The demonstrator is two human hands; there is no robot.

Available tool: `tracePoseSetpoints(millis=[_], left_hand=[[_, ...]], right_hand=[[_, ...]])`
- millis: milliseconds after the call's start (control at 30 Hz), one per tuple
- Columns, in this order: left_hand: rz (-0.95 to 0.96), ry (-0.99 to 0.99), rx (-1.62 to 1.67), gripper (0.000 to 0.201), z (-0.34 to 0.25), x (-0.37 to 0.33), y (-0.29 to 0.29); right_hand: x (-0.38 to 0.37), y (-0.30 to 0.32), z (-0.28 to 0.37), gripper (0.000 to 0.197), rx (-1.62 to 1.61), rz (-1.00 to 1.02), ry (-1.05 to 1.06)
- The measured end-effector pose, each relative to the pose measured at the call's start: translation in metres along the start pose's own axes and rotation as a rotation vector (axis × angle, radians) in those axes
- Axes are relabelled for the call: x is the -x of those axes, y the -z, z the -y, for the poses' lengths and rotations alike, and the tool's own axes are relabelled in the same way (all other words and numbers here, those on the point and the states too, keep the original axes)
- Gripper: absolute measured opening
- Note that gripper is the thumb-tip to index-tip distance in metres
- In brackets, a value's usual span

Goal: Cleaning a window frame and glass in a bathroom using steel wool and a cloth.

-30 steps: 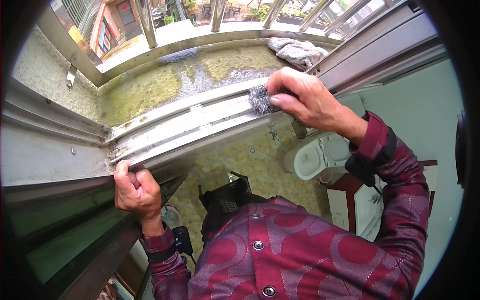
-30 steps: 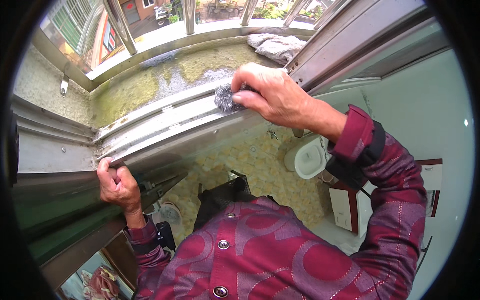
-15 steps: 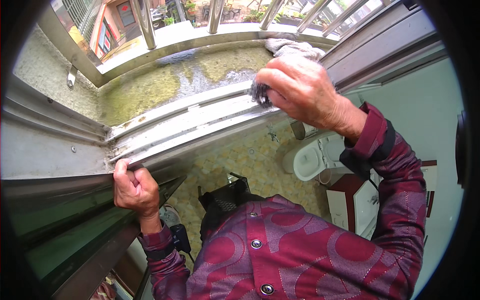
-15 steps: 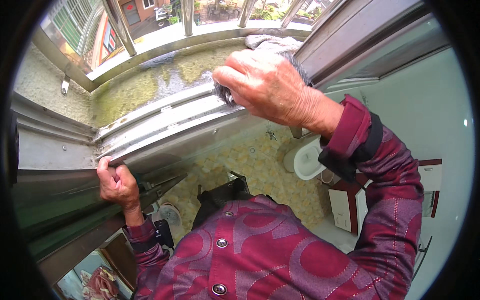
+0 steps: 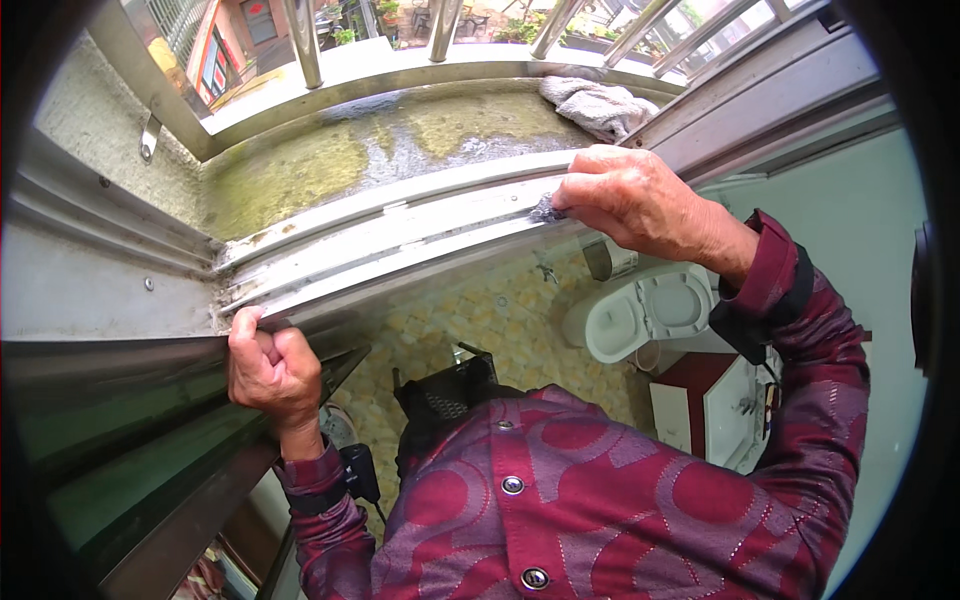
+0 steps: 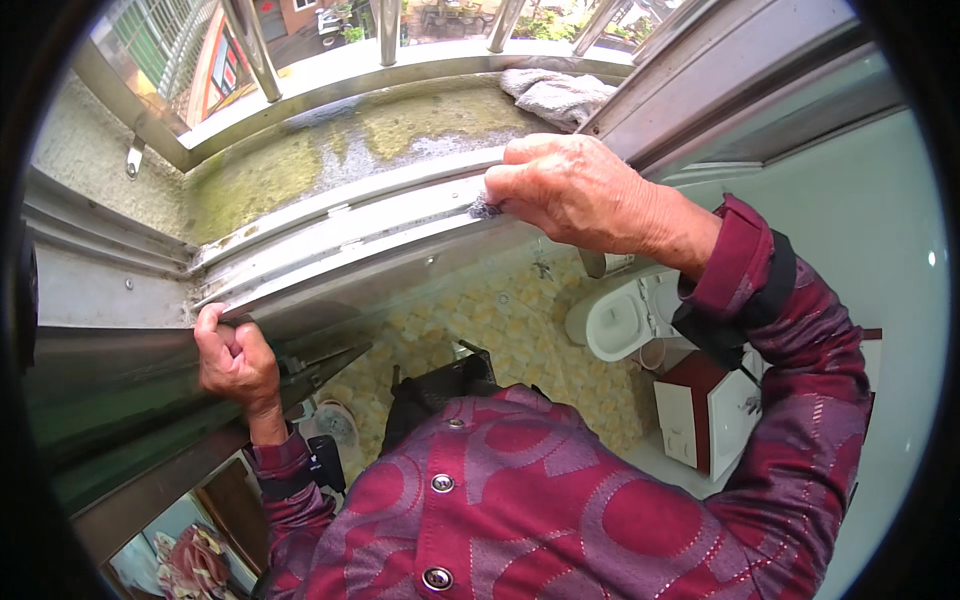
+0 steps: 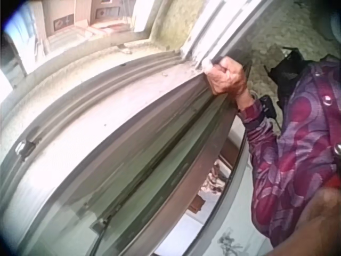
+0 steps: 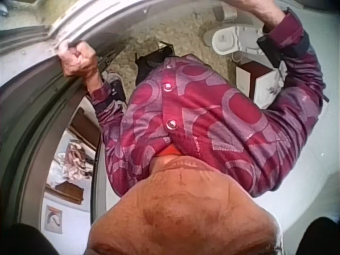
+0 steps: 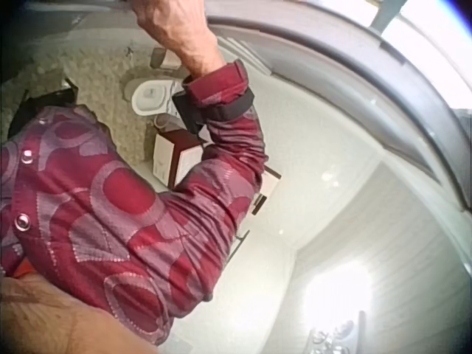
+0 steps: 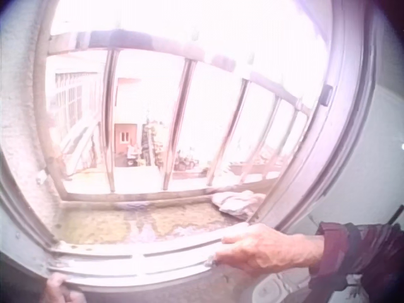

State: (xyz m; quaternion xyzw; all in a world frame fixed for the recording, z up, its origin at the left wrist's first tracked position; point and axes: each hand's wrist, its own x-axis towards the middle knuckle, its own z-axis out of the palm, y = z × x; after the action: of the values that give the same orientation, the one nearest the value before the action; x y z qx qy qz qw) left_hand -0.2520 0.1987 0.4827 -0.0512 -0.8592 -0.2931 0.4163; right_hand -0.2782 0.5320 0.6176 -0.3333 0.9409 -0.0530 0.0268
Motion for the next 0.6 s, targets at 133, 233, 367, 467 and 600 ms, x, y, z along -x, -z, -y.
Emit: tracePoseSetpoints(millis=[133,233,367,467,600], left_hand=[[0.020,0.004,0.051,0.031,0.000,-0.001,0.000],[0.008,0.004,0.032,0.031,0.001,-0.001,-0.002],[-0.012,0.012,0.133,0.031,0.007,0.004,-0.001],[-0.049,0.116,0.392,0.027,0.007,0.012,-0.001],[-0.031,0.151,0.478,0.020,0.011,0.016,-0.002]], right_hand=[[-0.051,-0.014,0.030,0.004,-0.284,0.017,0.179],[-0.117,-0.039,0.075,0.006,-0.350,-0.122,0.463],[-0.092,-0.034,0.050,0.011,-0.293,-0.205,0.508],[-0.034,0.002,0.003,0.004,-0.335,0.178,0.099],[-0.081,-0.011,0.046,0.009,-0.311,0.213,0.178]])
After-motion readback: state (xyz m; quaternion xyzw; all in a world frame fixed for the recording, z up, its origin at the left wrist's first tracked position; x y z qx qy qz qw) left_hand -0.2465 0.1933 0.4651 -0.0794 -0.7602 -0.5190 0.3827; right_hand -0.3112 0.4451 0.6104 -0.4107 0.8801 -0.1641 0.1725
